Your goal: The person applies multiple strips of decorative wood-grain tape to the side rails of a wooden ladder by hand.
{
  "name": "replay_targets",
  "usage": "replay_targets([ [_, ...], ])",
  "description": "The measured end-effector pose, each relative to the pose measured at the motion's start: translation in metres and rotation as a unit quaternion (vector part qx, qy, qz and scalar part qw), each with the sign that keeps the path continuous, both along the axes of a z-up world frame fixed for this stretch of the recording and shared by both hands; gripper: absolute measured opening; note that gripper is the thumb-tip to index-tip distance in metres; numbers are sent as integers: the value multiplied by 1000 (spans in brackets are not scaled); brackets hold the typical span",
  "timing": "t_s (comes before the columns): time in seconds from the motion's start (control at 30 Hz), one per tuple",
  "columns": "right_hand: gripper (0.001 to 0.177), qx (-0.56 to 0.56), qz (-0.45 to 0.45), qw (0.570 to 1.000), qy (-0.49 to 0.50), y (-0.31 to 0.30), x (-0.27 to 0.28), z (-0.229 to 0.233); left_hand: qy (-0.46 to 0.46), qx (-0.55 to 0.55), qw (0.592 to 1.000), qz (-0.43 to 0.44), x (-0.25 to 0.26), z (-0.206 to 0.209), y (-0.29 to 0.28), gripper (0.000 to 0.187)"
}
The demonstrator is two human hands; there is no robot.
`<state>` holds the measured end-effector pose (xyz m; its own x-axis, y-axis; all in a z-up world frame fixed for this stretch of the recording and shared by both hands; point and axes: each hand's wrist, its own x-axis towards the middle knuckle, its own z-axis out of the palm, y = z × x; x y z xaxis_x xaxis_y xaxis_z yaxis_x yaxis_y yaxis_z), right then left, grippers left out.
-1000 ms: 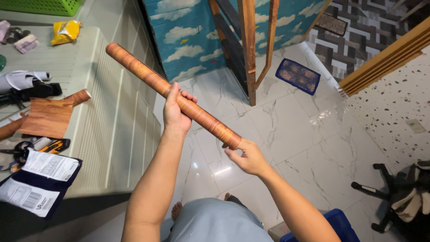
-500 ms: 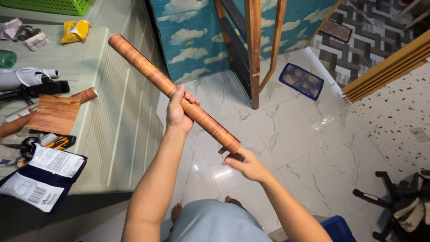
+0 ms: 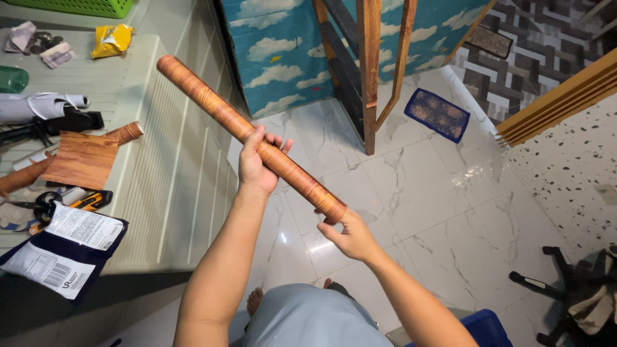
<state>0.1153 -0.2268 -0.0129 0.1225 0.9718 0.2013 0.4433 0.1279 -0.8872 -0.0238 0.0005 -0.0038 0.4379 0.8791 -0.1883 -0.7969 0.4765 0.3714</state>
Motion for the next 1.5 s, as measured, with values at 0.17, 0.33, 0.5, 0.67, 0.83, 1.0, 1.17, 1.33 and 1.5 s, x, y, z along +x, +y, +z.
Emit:
replay_targets([
  [0.17,24,-64,48,967,242,2,12,-24,-16,9,1000,5,-6,-9,-3,23],
  [0.33,25,-77,64,933,347,1,9,-28,-34,74,996,-22,-9,-11,0,24],
  [0.5,43,-172,73,944,274,-4,43,-51,41,117,992,25,-18,8,1,23],
  [0.67,32,-51,-65,975,208,28,63,-56,190,184,953,145,-23,4,-7,26],
  [0.83,55,104,16,994,-40,66,-6,17,185,184,955,140,-12,-3,-39,38],
  [1.0,63,27,-24,983,-179,98,-60,46,108,120,979,121,-33,7,-54,63],
  [1.17,60,11,71,995,-67,108,-82,47,150,177,962,143,-66,1,-59,62],
  [1.33,57,8,145,989,-41,125,-102,43,182,212,942,188,-98,4,-49,62],
  [1.5,55,-150,241,936,208,144,-118,24,121,287,937,159,-140,22,-44,67],
])
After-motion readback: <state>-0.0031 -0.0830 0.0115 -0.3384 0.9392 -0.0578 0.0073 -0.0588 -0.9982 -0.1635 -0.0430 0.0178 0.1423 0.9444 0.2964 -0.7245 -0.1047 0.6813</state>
